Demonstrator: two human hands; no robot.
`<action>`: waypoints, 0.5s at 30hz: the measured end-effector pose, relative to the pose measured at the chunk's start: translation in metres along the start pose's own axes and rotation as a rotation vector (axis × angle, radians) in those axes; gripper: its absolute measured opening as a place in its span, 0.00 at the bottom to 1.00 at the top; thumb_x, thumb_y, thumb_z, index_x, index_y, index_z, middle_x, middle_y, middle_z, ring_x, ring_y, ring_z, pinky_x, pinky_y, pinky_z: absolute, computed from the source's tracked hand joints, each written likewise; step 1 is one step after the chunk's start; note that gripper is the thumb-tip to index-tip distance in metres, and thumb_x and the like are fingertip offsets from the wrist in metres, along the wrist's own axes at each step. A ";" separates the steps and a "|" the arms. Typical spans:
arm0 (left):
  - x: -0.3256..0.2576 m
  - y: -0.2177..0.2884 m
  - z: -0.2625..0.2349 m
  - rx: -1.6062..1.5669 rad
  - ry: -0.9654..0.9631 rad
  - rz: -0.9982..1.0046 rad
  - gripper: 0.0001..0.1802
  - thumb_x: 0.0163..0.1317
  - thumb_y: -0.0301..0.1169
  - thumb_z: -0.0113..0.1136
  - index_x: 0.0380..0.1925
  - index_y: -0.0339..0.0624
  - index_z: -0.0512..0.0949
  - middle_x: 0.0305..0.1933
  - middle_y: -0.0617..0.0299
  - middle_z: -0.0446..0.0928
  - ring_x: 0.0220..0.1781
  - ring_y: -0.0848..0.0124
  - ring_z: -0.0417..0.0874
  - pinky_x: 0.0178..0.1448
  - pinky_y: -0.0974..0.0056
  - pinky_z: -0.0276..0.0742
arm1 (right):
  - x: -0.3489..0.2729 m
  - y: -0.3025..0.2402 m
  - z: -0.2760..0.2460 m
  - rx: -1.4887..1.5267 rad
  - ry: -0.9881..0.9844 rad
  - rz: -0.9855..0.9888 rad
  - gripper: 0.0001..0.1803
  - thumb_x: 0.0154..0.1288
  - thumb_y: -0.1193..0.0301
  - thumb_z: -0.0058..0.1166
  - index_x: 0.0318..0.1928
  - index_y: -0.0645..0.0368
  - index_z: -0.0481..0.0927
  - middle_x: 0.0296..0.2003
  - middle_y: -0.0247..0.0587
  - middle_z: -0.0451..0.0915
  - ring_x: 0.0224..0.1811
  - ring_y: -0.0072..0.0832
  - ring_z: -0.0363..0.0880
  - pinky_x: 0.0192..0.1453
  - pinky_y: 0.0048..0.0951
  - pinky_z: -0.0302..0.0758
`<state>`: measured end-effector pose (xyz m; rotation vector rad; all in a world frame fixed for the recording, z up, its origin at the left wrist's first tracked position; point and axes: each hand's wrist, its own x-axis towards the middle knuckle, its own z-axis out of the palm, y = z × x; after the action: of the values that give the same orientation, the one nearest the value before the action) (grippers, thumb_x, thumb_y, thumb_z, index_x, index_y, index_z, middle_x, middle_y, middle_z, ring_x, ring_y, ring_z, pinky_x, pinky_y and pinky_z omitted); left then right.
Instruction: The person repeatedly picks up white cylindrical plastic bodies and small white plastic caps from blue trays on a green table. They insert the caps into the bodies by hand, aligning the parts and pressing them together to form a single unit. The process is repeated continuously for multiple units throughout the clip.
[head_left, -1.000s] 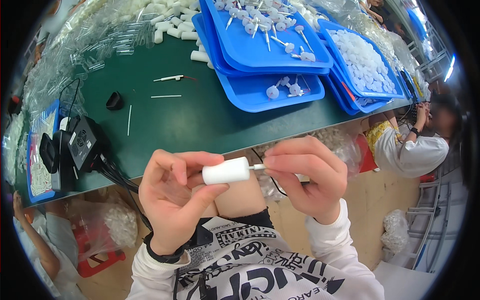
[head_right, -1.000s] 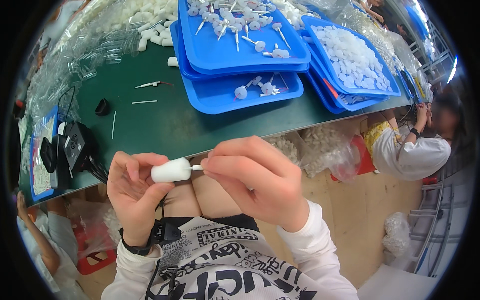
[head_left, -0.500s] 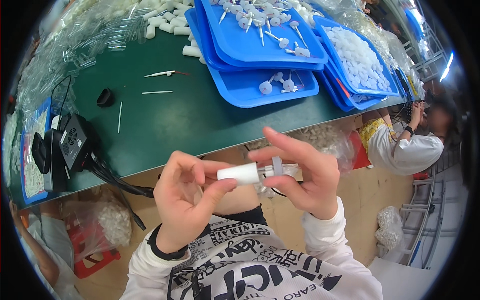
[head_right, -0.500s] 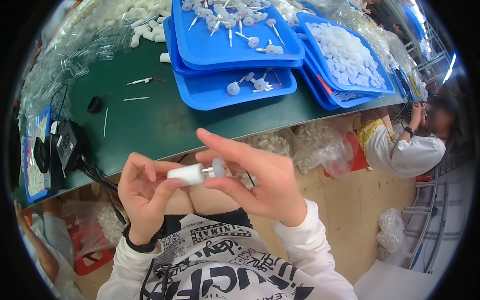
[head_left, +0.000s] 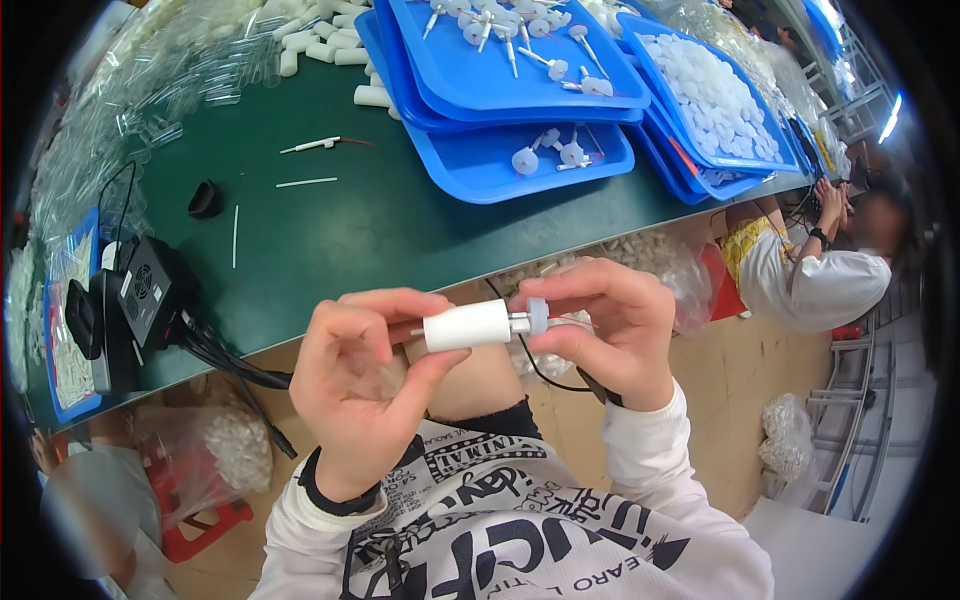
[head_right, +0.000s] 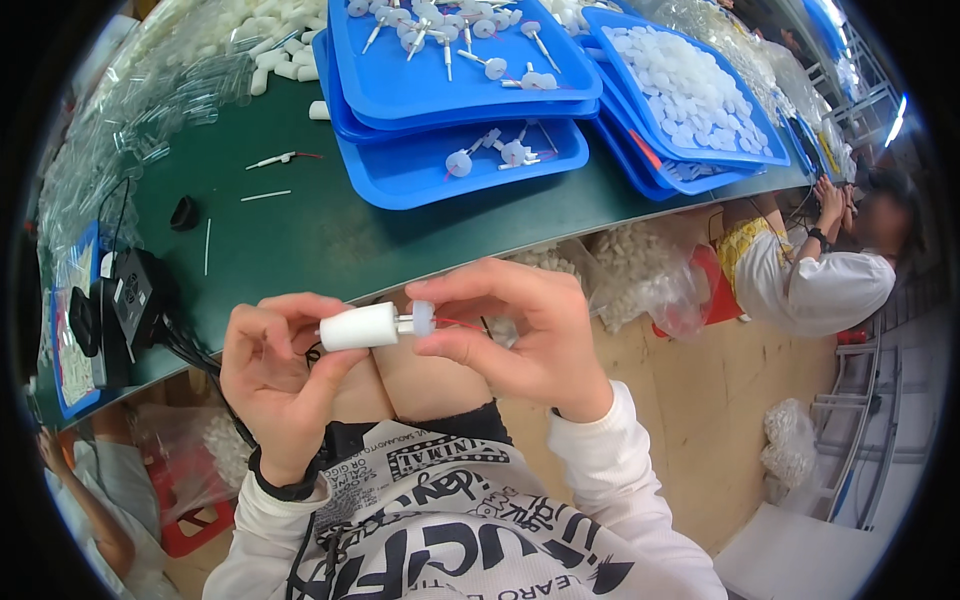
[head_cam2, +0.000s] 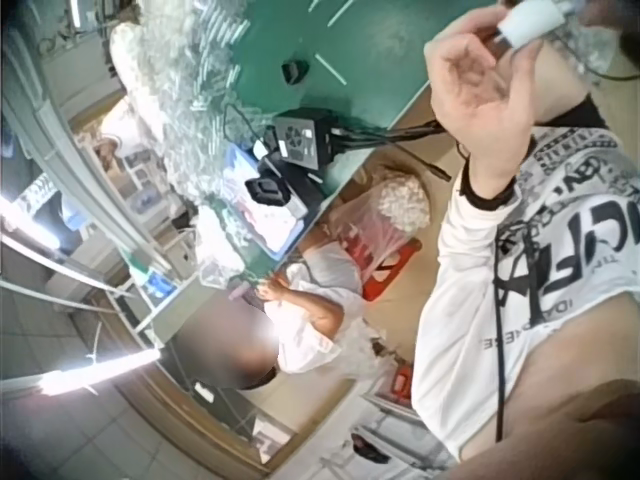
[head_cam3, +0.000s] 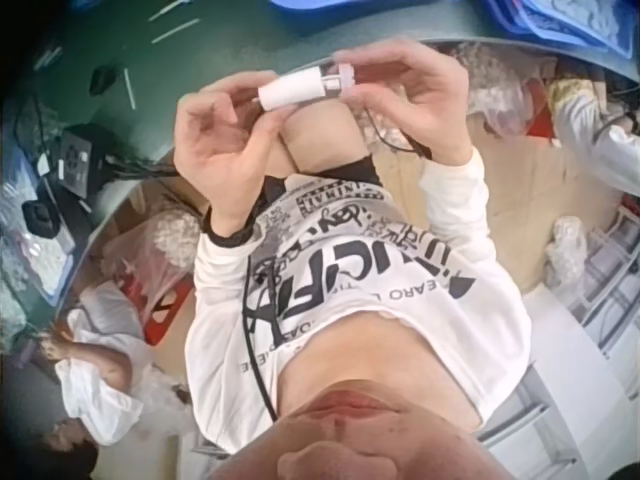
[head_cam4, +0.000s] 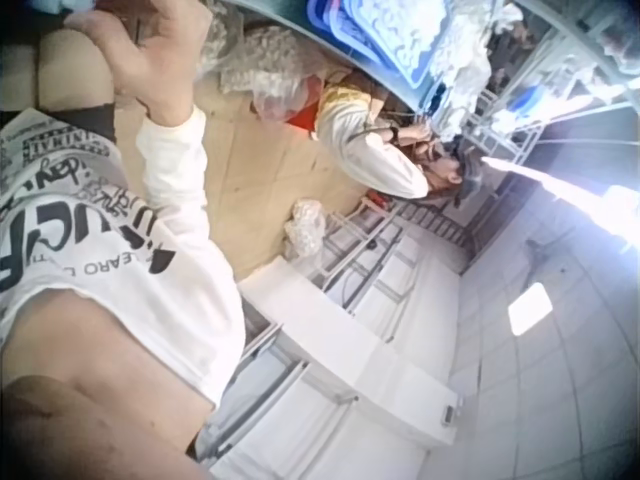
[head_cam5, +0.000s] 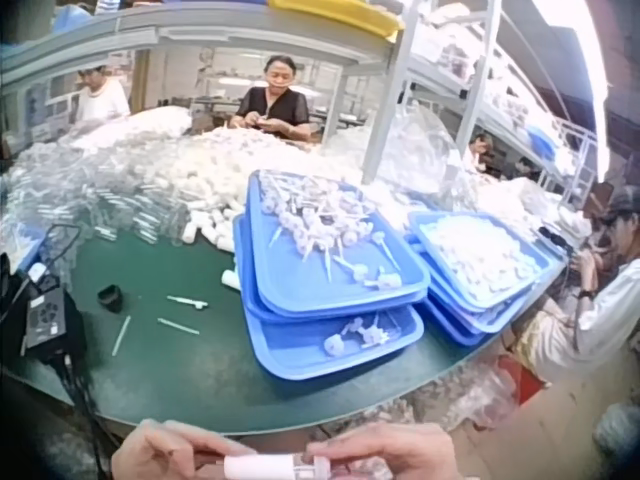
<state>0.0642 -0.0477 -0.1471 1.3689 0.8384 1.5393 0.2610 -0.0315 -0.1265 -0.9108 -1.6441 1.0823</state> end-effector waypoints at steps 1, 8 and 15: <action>-0.001 0.000 -0.001 0.014 0.002 0.029 0.20 0.46 0.10 0.61 0.27 0.39 0.60 0.39 0.44 0.76 0.46 0.61 0.80 0.48 0.61 0.79 | 0.001 0.001 0.000 0.005 -0.012 -0.011 0.16 0.49 0.81 0.63 0.42 0.66 0.80 0.34 0.44 0.81 0.36 0.27 0.82 0.41 0.25 0.79; -0.002 0.002 0.001 0.140 -0.074 0.145 0.19 0.45 0.10 0.61 0.25 0.39 0.60 0.44 0.42 0.73 0.44 0.60 0.81 0.46 0.61 0.79 | -0.002 0.002 0.014 0.025 -0.001 -0.011 0.14 0.49 0.79 0.64 0.39 0.68 0.80 0.31 0.42 0.82 0.32 0.25 0.82 0.38 0.23 0.80; 0.000 0.004 -0.010 -0.247 0.009 -0.314 0.19 0.49 0.10 0.59 0.27 0.39 0.59 0.41 0.43 0.75 0.46 0.62 0.79 0.48 0.62 0.81 | -0.004 0.003 0.012 -0.173 0.044 -0.111 0.13 0.48 0.73 0.67 0.34 0.66 0.80 0.28 0.40 0.82 0.29 0.23 0.82 0.33 0.21 0.78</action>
<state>0.0535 -0.0486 -0.1453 1.0004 0.7970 1.3533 0.2505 -0.0370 -0.1328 -0.9354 -1.7504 0.8486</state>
